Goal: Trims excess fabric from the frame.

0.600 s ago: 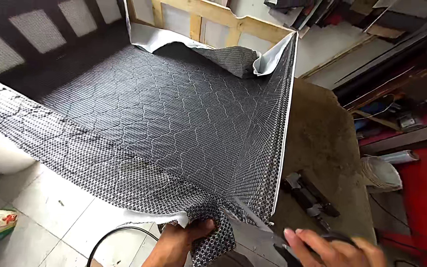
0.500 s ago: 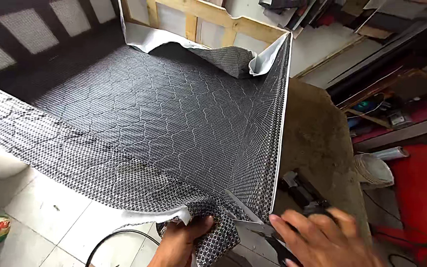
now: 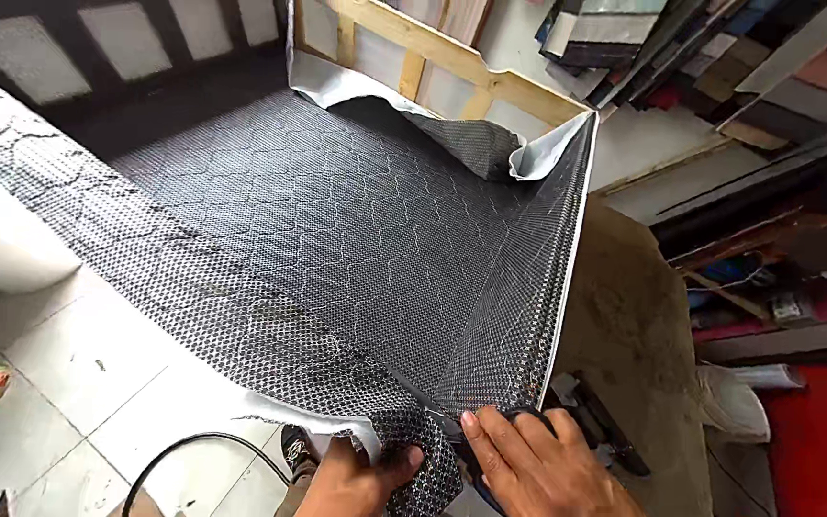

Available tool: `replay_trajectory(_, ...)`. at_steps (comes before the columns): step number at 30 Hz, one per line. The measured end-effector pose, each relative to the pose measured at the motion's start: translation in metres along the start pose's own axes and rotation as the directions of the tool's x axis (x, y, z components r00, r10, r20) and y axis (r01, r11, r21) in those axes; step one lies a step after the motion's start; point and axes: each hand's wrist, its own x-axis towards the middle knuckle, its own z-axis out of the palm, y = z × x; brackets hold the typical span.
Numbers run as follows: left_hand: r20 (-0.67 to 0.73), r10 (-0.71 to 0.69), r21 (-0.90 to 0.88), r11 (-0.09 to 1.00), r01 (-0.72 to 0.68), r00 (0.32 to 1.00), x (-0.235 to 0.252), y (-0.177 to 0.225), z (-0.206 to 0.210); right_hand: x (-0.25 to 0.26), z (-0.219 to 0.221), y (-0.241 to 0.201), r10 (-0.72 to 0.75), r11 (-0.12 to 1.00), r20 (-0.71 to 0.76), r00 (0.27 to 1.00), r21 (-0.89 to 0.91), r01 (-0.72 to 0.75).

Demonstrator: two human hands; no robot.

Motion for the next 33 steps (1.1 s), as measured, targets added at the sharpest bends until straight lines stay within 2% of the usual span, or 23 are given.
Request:
replay_trajectory(3,0.051,0.067,0.232,0.97,-0.078,0.996,0.002,0.004,-0.004,0.01,0.01,-0.004,0.024,0.999,-0.02,1.0,-0.034,-0.024)
replay_trajectory(7,0.116,0.117,0.386,0.91,-0.154,0.986,0.006,0.006,-0.013,0.022,0.024,-0.006,0.014,1.0,-0.097,0.995,-0.018,-0.016)
replay_trajectory(9,0.128,0.108,0.378,0.914,-0.149,0.986,0.008,0.006,-0.021,0.015,0.02,-0.004,0.007,1.0,-0.12,0.993,0.015,-0.006)
replay_trajectory(12,0.142,0.099,0.364,0.92,-0.145,0.985,0.01,0.008,-0.026,0.024,0.015,-0.009,0.047,0.999,-0.074,0.996,0.004,-0.046)
replay_trajectory(15,0.164,0.097,0.38,0.912,-0.154,0.982,0.01,0.013,-0.023,0.036,0.026,-0.016,0.071,0.997,-0.056,0.996,-0.03,-0.072)
replay_trajectory(19,0.258,0.162,0.383,0.888,-0.255,0.952,0.016,0.015,-0.033,0.027,0.018,-0.012,0.043,0.998,-0.062,0.997,0.044,-0.041)
replay_trajectory(23,0.322,0.143,0.455,0.844,-0.285,0.936,0.017,0.023,-0.038,0.047,0.016,-0.023,0.12,0.992,0.033,0.992,0.023,-0.121)
replay_trajectory(26,0.363,0.079,0.51,0.817,-0.269,0.928,0.019,0.034,-0.039,0.047,0.02,-0.024,0.106,0.994,0.07,0.992,0.02,-0.108)
replay_trajectory(30,0.445,0.086,0.549,0.761,-0.347,0.892,0.021,0.046,-0.042,0.048,0.015,-0.027,0.122,0.989,0.116,0.986,0.073,-0.131)
replay_trajectory(33,0.501,0.06,0.602,0.693,-0.397,0.864,0.022,0.054,-0.043,0.071,0.014,-0.037,0.171,0.985,0.117,0.978,-0.006,-0.172)
